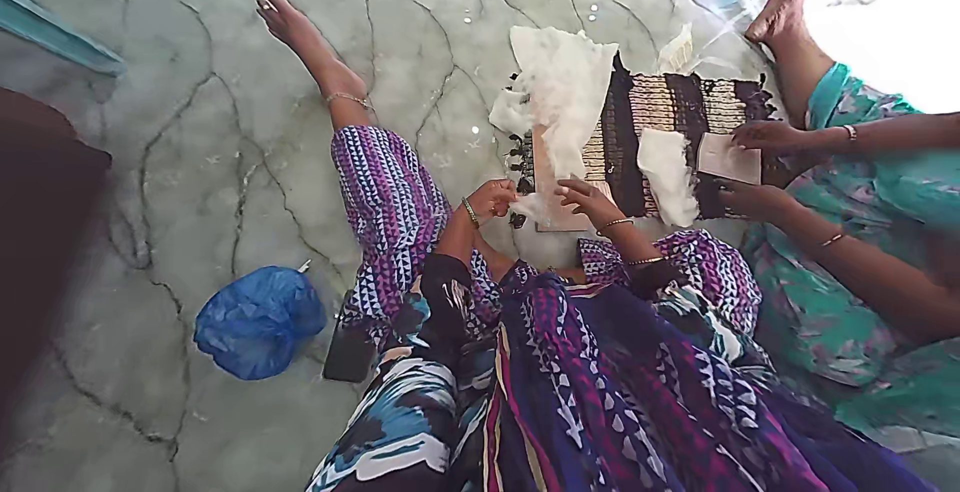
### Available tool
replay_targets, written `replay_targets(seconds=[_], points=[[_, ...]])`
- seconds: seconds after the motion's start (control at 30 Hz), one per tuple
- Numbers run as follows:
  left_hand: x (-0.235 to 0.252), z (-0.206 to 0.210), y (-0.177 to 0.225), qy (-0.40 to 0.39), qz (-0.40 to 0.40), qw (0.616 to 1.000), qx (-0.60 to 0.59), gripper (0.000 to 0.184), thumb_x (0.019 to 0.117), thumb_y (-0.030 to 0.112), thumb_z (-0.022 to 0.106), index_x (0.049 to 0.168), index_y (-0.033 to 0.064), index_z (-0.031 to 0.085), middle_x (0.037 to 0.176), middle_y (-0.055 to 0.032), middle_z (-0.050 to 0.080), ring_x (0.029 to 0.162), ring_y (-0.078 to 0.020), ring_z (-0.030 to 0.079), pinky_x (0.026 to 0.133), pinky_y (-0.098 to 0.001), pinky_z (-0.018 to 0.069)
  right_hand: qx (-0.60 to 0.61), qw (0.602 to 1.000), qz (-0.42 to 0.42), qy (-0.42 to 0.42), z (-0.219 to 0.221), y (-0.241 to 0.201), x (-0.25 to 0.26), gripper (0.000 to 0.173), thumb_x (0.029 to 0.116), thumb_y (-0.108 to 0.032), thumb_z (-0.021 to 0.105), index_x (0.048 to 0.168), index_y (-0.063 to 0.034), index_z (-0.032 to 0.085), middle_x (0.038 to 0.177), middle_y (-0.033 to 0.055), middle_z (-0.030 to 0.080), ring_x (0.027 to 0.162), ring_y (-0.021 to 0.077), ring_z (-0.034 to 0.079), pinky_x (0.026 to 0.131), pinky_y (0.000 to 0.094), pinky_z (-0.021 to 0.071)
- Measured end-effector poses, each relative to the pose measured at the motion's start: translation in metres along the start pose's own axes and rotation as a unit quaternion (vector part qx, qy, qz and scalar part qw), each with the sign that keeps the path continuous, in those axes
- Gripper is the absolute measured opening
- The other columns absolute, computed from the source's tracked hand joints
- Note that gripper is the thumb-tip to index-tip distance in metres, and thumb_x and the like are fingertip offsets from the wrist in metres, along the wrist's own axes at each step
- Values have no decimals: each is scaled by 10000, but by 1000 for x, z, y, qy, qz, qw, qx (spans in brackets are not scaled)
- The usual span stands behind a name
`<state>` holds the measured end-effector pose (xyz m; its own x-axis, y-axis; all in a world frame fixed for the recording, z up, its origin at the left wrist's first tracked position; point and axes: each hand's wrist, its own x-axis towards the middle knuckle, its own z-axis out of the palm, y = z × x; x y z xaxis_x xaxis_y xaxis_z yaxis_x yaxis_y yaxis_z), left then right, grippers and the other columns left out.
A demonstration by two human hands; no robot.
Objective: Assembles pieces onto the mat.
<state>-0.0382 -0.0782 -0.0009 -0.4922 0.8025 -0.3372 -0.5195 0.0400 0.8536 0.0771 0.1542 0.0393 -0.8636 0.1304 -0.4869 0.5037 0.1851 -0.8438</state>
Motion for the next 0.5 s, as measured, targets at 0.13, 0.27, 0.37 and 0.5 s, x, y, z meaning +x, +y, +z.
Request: replay_targets(seconds=[0.13,0.27,0.37,0.5], points=[[5,12,-9,-8,-38,999,19,208,977,-40,469,825,86,533,548,85,467,420,18,374,434,-152,342,7,999,-16,-42,24,-4,2,223,977,-49,666,1176,51,667,867,34,689,708,34,576,683,226,489],[6,16,-3,-6,-68,997,39,84,1059,74,502,1094,32,566,667,61,482,448,28,348,434,-130,325,23,1000,-13,16,30,-2,1,44,958,-8,664,937,29,671,705,-17,613,595,16,495,596,205,433],[9,21,-3,-1,-93,992,84,162,1027,33,574,1179,-25,586,719,25,535,467,22,356,441,-138,317,72,997,-5,25,25,3,2,59,971,-20,648,914,-4,654,712,-30,622,598,17,523,587,207,453],[19,23,-14,30,-90,989,118,79,983,3,639,1039,-52,640,717,-5,561,489,2,381,462,-162,328,73,997,37,16,28,-7,-7,61,1001,-66,636,1012,-10,658,809,3,627,662,50,527,610,225,444]])
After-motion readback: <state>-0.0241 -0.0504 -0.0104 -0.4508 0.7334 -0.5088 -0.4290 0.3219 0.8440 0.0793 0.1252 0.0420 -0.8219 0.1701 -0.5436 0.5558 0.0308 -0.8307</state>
